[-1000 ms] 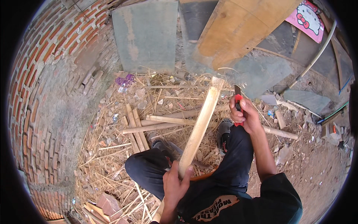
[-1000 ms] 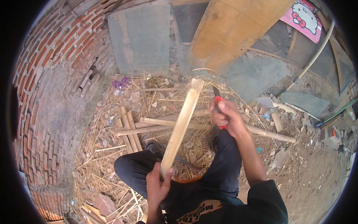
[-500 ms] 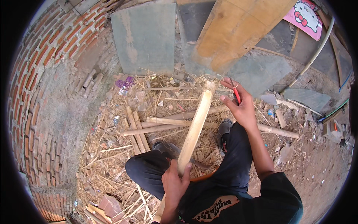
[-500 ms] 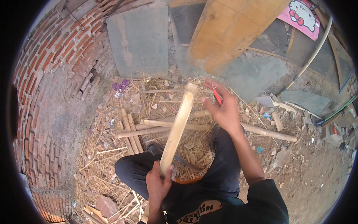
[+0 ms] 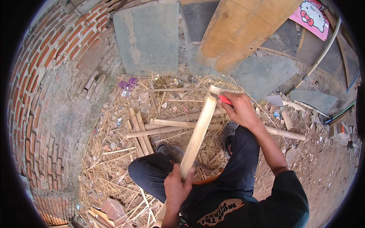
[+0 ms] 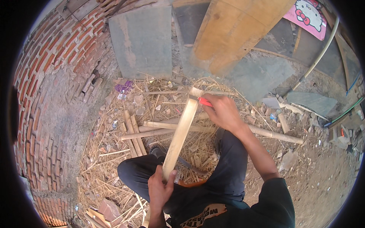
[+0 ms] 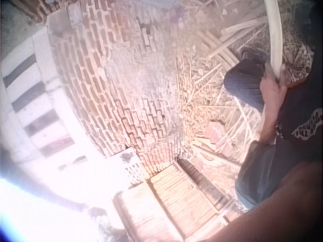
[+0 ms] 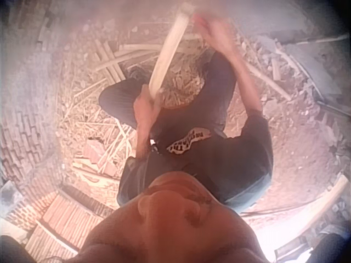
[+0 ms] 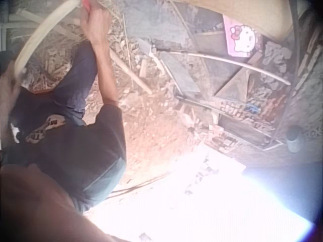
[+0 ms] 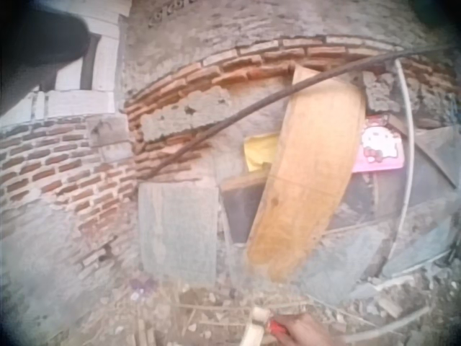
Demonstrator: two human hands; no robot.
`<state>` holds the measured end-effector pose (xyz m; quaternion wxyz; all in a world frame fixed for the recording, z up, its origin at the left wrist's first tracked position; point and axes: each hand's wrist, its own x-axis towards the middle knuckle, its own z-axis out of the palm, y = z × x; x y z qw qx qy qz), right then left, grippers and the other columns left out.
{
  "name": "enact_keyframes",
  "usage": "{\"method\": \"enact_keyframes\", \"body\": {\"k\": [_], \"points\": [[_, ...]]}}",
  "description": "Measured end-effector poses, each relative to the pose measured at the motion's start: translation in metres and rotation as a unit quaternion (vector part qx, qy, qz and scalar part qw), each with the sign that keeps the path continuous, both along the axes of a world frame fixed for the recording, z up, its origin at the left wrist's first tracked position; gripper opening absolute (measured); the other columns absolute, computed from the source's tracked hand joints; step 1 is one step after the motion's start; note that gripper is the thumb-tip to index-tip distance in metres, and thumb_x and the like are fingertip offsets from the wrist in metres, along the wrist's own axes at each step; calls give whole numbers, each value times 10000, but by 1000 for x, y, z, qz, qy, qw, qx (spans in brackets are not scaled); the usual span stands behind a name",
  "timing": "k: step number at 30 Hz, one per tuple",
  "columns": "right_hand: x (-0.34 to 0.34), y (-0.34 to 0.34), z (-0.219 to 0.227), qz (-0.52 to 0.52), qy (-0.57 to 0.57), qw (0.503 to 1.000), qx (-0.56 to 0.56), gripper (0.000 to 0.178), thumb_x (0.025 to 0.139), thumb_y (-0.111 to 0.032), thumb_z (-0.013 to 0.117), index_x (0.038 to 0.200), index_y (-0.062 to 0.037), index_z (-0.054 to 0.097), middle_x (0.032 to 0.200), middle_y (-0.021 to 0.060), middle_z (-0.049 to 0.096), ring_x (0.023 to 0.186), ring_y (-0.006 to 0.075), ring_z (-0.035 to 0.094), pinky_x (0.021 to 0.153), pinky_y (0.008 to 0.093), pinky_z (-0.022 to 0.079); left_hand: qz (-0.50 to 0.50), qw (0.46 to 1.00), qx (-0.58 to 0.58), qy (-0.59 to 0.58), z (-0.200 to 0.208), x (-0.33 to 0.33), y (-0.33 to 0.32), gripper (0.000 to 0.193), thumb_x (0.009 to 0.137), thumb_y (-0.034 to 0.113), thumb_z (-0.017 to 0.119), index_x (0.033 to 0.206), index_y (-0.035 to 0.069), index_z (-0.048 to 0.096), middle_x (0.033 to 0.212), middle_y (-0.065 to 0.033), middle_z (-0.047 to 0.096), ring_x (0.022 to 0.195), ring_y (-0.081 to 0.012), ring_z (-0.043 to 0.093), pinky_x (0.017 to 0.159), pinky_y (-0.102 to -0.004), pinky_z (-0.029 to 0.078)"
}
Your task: The person sits on the ground and uses a red utility knife to shave thin strips off a long, flat piece of wood. They hold the wood with their left hand and scrape the blade along its length with their right hand, creating wood shavings.
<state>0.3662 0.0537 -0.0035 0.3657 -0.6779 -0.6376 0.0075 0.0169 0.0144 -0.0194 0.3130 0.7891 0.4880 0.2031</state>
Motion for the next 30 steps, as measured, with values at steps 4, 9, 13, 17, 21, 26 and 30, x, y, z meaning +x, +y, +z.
{"method": "enact_keyframes", "body": {"k": [4, 9, 13, 17, 21, 26, 30], "points": [[14, -3, 15, 73, 46, 994, -71, 141, 1000, -140, 725, 1056, -12, 743, 840, 224, 701, 731, 422, 656, 686, 464, 508, -14, 997, -72, 7, 10, -13, 5, 370, 1001, 306, 785, 977, 3, 574, 685, -204, 650, 598, -377, 659, 571, -461, 496], [29, -4, 22, 167, 154, 962, -154, 174, 1040, -175, 709, 1095, -24, 776, 877, 209, 739, 800, 338, 718, 765, 425, 545, -34, 997, -73, -17, 18, -27, 8, 341, 990, 250, 807, 932, 1, 581, 626, -143, 590, 500, -217, 573, 509, -360, 426], [39, -2, 14, 221, 204, 940, -162, 184, 1053, -173, 708, 1078, -6, 780, 921, 137, 790, 862, 222, 730, 841, 390, 559, -38, 994, -102, -14, 20, -33, 11, 338, 984, 242, 812, 912, 5, 582, 611, -128, 577, 484, -198, 555, 502, -355, 413], [45, 1, 11, 248, 230, 921, -194, 198, 1067, -176, 696, 1063, 2, 784, 970, 94, 809, 931, 181, 726, 925, 377, 559, -45, 994, -98, -11, 20, -35, 10, 330, 985, 240, 812, 915, 6, 590, 600, -115, 566, 483, -180, 542, 500, -349, 404], [58, 7, 0, 297, 266, 895, -199, 207, 1078, -188, 688, 1054, -6, 785, 995, 78, 805, 962, 180, 726, 963, 385, 550, -42, 994, -92, -31, 14, -39, 8, 319, 989, 247, 808, 930, 8, 606, 585, -102, 544, 485, -166, 517, 497, -344, 391], [63, 10, -1, 319, 329, 861, -218, 234, 1068, -209, 714, 999, 12, 752, 952, 91, 787, 915, 183, 713, 841, 363, 554, -43, 993, -108, -20, 24, -40, 10, 316, 990, 259, 808, 939, 10, 619, 580, -83, 522, 487, -163, 486, 499, -341, 377], [77, 8, 0, 307, 400, 815, -284, 269, 1057, -271, 727, 987, -14, 758, 882, 39, 740, 674, 80, 558, 609, 277, 430, -43, 990, -133, -23, 30, -43, 13, 320, 985, 264, 815, 936, 14, 621, 578, -77, 516, 490, -160, 483, 502, -343, 373]]}}
